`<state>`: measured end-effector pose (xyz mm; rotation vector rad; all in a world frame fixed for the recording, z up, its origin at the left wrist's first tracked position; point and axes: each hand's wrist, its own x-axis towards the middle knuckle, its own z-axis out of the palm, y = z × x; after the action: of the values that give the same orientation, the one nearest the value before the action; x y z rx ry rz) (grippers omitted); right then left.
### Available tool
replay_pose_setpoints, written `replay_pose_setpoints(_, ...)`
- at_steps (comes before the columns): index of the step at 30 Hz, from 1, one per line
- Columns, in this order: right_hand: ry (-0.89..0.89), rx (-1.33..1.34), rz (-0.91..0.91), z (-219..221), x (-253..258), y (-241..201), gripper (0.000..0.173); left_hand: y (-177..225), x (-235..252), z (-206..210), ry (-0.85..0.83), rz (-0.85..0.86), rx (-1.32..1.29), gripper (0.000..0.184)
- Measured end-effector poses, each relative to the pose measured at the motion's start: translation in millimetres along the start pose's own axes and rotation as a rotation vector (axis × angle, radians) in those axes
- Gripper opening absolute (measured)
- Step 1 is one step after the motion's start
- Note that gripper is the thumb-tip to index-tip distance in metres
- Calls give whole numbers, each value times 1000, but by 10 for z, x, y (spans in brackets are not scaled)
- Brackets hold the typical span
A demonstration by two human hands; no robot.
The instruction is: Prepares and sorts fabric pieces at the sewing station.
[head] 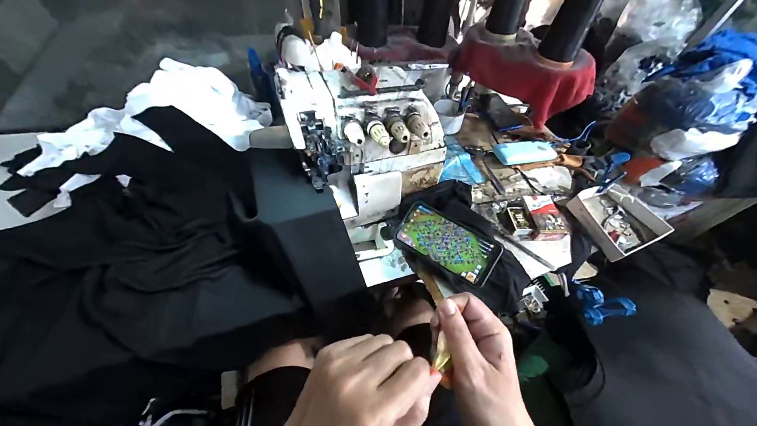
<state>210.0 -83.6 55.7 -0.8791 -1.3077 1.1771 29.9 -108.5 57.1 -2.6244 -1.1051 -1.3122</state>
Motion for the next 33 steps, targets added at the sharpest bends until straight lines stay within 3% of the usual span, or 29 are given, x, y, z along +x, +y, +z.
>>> replay_pose_setpoints(7,92,85,-9,-30,142,-2,29,164,-168,102,26,-52,-96,24)
replay_pose_setpoints(10,88,50,-44,-8,161,41,28,103,-191,47,-33,-185,-254,27)
replay_pose_setpoints(13,65,-29,-103,18,141,40,26,-10,-94,-86,116,-342,-554,34)
replay_pose_setpoints(15,48,-63,-145,52,116,37,23,-18,17,-40,231,-415,-578,30)
replay_pose_setpoints(19,9,-131,-304,53,127,84,20,-54,107,156,276,-531,-656,18)
replay_pose_setpoints(21,13,-179,-350,32,124,97,19,-84,91,165,257,-555,-783,24)
replay_pose_setpoints(24,7,-209,-364,4,106,127,19,-131,8,183,220,-498,-999,47)
replay_pose_setpoints(26,9,-194,-370,15,114,148,20,-114,-3,185,219,-472,-993,52)
replay_pose_setpoints(30,33,-183,-383,69,126,151,19,-31,24,206,273,-519,-802,19)
replay_pose_setpoints(33,34,-184,-397,78,125,146,19,-14,6,213,284,-558,-724,22)
